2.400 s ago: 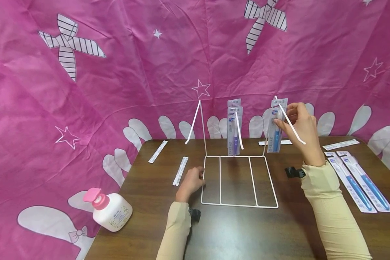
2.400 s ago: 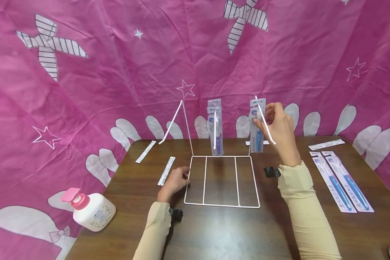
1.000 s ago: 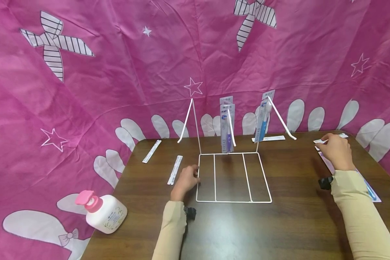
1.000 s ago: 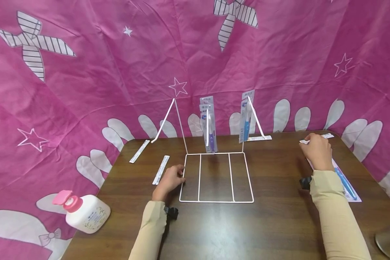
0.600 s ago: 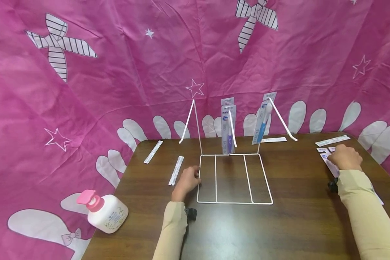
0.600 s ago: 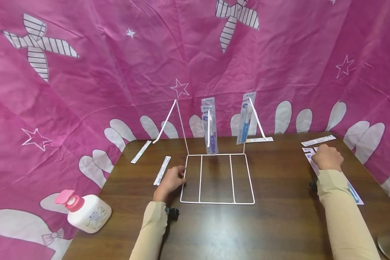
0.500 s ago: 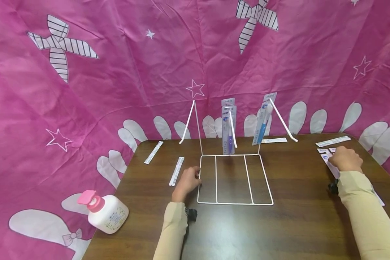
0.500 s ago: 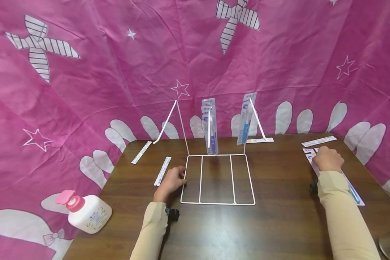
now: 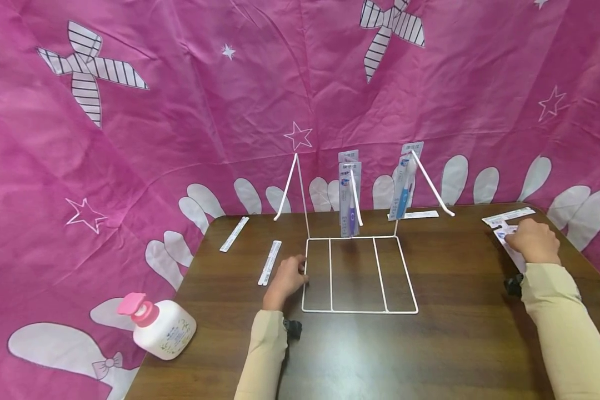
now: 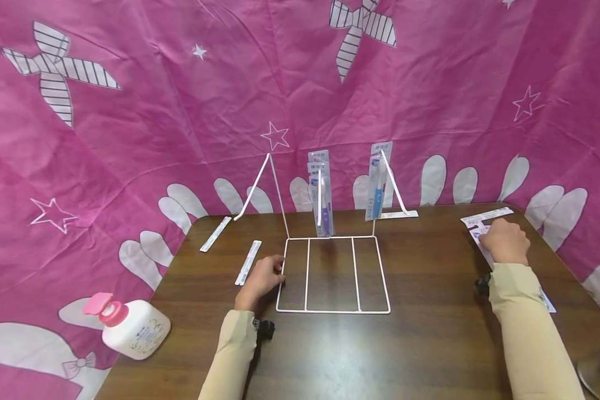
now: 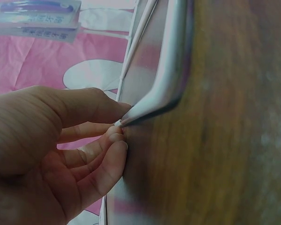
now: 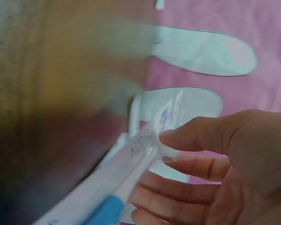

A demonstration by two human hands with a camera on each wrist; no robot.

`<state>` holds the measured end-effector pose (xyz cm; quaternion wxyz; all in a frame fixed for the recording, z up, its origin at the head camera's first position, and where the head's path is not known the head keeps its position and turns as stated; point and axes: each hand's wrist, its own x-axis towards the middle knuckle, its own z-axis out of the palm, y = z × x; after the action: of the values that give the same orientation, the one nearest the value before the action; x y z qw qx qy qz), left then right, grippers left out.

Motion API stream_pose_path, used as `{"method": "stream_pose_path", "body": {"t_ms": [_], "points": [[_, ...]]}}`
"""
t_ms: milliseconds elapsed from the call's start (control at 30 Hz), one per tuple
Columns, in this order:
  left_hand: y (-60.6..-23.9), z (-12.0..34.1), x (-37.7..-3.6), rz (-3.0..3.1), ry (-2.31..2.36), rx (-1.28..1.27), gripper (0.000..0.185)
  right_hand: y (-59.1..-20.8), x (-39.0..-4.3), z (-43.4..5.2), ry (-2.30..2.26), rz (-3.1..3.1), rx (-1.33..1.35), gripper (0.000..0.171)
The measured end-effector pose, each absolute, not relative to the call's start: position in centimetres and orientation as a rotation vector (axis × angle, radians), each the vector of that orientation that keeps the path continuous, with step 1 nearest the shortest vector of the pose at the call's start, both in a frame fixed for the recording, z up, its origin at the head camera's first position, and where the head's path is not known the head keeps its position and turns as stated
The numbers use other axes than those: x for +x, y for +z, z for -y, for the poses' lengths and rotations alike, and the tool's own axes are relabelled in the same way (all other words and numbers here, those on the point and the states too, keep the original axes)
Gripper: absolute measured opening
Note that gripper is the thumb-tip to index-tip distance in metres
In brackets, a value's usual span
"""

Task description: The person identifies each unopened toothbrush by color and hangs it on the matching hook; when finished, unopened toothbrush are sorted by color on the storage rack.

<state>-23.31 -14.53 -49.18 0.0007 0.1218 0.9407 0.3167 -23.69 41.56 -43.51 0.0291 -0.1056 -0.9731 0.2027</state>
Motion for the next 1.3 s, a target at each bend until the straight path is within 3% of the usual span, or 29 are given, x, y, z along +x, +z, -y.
{"method": "stream_pose_path", "body": {"t_ms": [333,500,900,1300], "points": [[-49.0,14.5,-23.5,-2.951,1.003,0.391,0.046,-39.2,-20.8,-37.7,0.635,2.754,-0.128,0.018],[-49.2,14.5,-23.5,-2.955,1.008,0.408,0.046,-37.1,-18.7,-35.0,0.679,2.633,-0.095,0.026],[-49.0,14.7,-23.3,-2.944,1.019,0.399,0.046,-33.2,-13.1,-29.2,0.786,2.353,0.001,0.03],[-49.0,14.5,-23.2,-2.936,1.015,0.365,0.047,-31.0,-8.7,-24.6,0.845,2.107,0.36,0.04]]}}
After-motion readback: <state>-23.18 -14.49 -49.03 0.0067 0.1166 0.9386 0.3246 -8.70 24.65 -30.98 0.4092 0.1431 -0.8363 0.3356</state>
